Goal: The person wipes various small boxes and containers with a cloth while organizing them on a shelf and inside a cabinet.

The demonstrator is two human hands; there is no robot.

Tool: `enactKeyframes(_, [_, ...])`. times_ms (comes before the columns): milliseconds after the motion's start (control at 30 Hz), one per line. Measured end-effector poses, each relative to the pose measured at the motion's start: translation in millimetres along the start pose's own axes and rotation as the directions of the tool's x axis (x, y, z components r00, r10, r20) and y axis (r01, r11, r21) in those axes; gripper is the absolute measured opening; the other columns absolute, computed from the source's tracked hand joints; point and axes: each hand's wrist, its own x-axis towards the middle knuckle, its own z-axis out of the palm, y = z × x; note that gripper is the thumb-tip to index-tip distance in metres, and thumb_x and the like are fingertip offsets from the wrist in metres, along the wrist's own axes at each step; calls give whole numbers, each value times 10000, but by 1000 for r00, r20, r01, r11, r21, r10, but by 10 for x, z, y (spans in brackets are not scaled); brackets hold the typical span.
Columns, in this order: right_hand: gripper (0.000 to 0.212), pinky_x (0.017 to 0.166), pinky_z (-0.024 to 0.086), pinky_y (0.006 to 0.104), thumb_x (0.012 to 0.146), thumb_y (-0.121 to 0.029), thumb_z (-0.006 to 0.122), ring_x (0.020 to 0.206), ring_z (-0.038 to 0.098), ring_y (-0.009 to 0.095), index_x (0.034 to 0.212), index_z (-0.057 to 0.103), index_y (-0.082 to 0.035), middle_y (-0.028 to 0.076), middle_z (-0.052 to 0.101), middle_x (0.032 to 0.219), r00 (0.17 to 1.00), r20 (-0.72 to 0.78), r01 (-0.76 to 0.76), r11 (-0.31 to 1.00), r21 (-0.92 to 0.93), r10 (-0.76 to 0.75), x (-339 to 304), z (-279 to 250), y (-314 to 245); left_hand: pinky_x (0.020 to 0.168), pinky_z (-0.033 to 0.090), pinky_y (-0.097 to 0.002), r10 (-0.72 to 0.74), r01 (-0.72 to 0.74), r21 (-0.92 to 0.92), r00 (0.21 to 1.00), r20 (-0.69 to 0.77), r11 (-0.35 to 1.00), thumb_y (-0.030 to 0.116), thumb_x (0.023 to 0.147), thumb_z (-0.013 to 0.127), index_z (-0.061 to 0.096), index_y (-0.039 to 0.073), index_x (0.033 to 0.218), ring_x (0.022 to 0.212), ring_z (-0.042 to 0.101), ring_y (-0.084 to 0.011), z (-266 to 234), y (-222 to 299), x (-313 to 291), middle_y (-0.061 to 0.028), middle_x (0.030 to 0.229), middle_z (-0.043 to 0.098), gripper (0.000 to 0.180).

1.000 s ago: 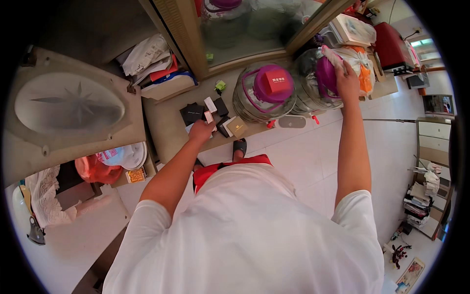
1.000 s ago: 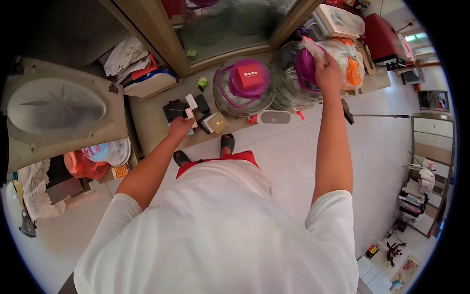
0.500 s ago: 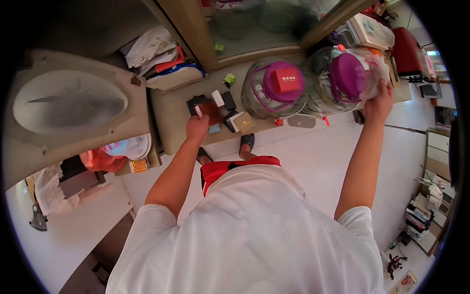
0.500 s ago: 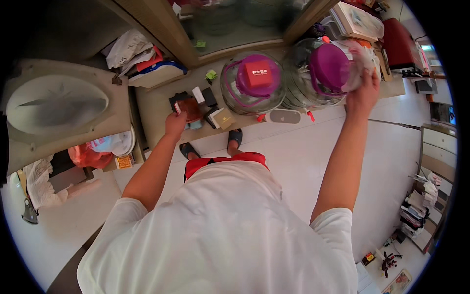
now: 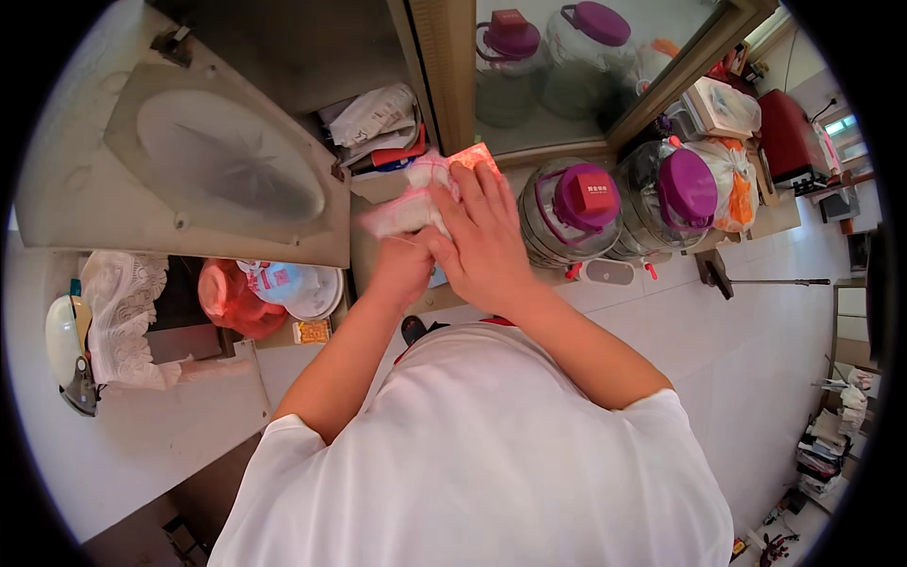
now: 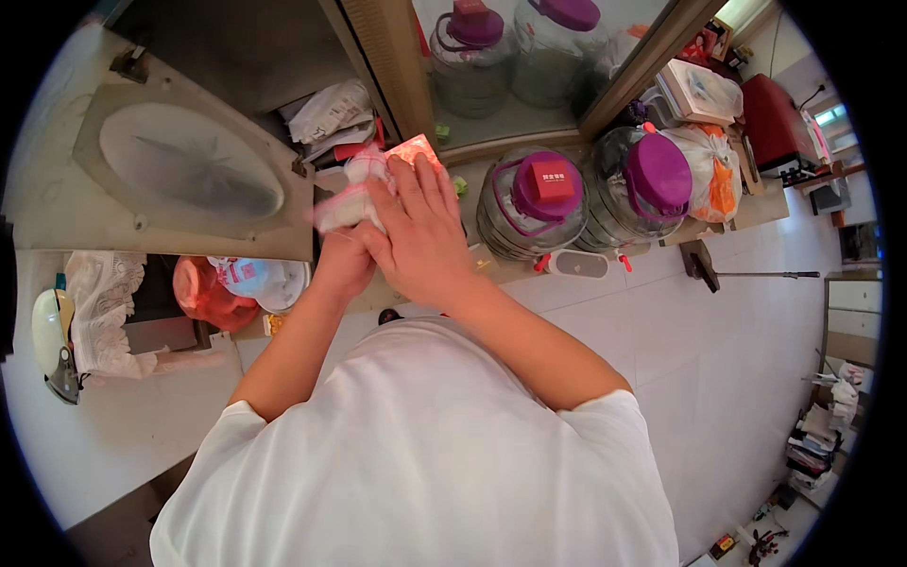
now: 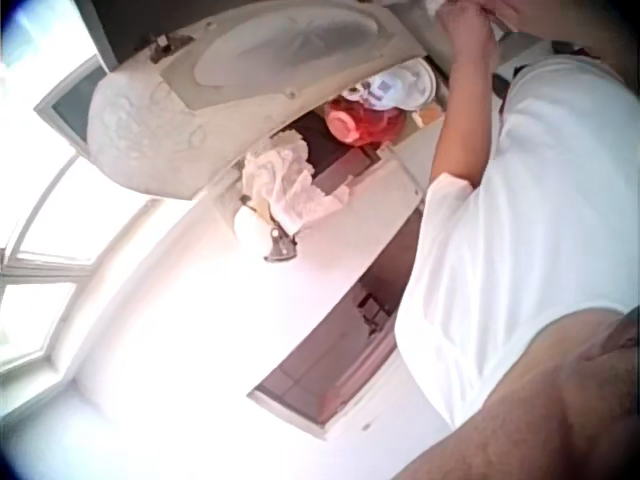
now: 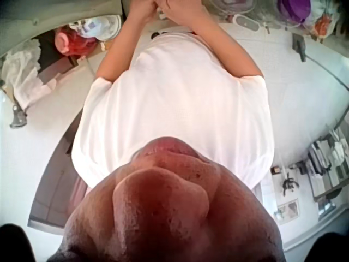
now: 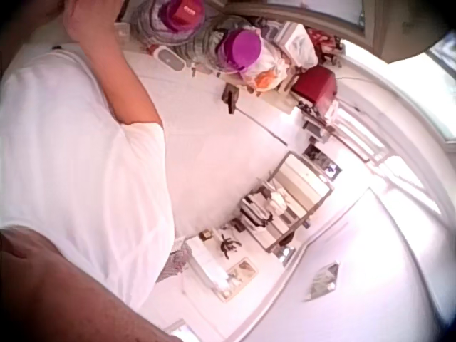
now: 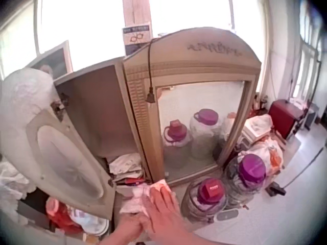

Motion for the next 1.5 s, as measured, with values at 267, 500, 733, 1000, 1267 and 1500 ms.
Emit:
enactKeyframes(267, [441,1150,269,628,976,-330,544,1375,396,484,1307,606,-44,221,524,1394,950,-268,-206,967,-151,161,569,294,191,836,543,-283,91,-85,197,996,-23,977,-21,890,594,580,-22,1241,933,672,-126,97,625,-316,-71,1065,706,351])
enactKeyframes(500, [282,1048,409,515,949,-289,576,1146,589,340,1087,679,-66,118,672,1165,961,267,81,996,-32,-70,816,64,-12,889,537,-302,91,-114,310,992,88,944,-29,893,569,558,-17,1300,1029,653,-137,-178,752,-408,-79,1148,683,407])
enactKeyframes(733, [276,845,504,479,980,-282,515,929,641,374,980,689,-68,149,688,927,928,-259,262,963,-56,-268,774,341,-170,920,535,-309,164,-175,282,984,66,943,-26,892,560,536,-29,1337,1066,659,-157,-373,727,-402,-109,1203,683,446])
enactKeyframes(1000, [384,814,523,449,1061,-306,424,894,671,272,1078,645,7,95,689,838,758,187,-592,539,599,625,672,308,719,835,555,-302,-24,49,126,981,-194,991,23,907,570,539,8,1300,969,677,-150,-418,911,-443,-85,1130,694,395])
enactKeyframes(1267, [366,1070,408,477,1014,-290,519,1236,506,445,1245,640,-33,279,510,1351,976,-204,117,969,219,-72,331,428,-296,780,583,-331,-204,189,-396,979,3,899,101,932,556,571,48,1247,943,704,-213,-222,967,-378,-78,1092,695,320])
enactKeyframes(1500, [289,855,529,415,1032,-249,508,960,658,332,1105,661,-14,195,658,1038,950,-194,-156,911,381,244,392,517,390,758,594,-369,-446,457,-499,882,150,736,169,951,604,613,37,1172,891,698,-225,-234,717,-488,-93,1011,684,258])
